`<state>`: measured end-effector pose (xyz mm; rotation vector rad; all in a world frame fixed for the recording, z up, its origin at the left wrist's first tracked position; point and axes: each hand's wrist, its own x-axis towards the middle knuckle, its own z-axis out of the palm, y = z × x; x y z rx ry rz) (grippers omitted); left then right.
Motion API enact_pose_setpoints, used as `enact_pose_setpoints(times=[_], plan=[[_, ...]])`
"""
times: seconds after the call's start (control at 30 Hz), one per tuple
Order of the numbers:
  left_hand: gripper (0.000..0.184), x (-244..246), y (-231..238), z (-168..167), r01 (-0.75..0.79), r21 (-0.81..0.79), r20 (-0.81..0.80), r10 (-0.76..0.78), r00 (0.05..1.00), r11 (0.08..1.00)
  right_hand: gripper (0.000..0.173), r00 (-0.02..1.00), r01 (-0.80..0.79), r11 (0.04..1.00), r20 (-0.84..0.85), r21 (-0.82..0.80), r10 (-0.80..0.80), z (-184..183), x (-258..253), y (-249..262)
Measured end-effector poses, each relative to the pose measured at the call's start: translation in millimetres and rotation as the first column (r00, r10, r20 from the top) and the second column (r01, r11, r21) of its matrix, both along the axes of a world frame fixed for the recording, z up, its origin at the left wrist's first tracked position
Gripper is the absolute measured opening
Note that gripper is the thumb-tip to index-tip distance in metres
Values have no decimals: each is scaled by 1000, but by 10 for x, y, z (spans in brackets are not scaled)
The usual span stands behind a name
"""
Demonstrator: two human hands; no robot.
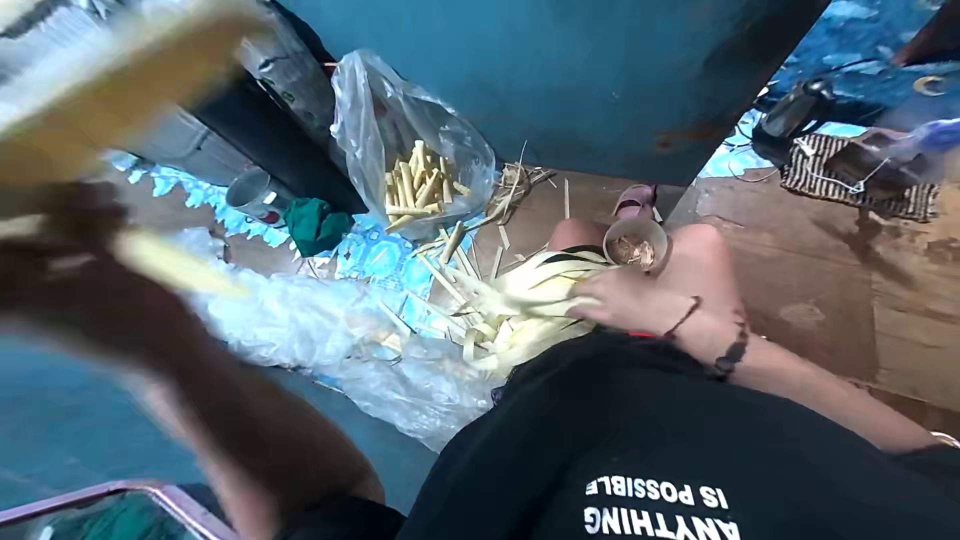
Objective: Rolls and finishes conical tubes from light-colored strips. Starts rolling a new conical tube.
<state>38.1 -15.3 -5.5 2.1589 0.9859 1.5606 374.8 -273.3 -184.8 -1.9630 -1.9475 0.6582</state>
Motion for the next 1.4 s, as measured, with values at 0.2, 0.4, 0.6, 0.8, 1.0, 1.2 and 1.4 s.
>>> enact_pose_setpoints(times=[0.2, 0.4, 0.6, 0.8, 1.0, 1.2, 1.4], plan=[[30, 1400, -629, -944, 621, -486, 11, -706, 708, 615, 33, 971, -150, 626, 233, 765, -52, 418, -316, -107], [22, 1829, -776, -1392, 711, -676, 318, -795, 517, 193, 29, 934, 234, 656, 21, 718, -356, 246, 172, -689], [22, 1950, -846, -1554, 715, -681, 245, -870, 429, 161, 40, -19, 410, 783, -862, -468, -506, 174, 112, -940], [23, 1923, -827, -1648, 659, -731, 291, -795, 533, 175, 42, 836, 536, 707, -408, 461, -367, -119, 94, -896], [29, 1916, -814, -1757, 709, -674, 306, -794, 525, 209, 44, 283, 609, 774, -863, -175, -418, -104, 212, -855], [17, 1949, -907, -1988, 761, -605, 490, -643, 589, 236, 55, 0, 266, 828, -859, -493, -511, -90, 391, -804], [18, 1799, -853, -2020, 768, -555, 481, -630, 609, 319, 56, 308, 288, 822, -765, -492, -566, -215, 630, -461]])
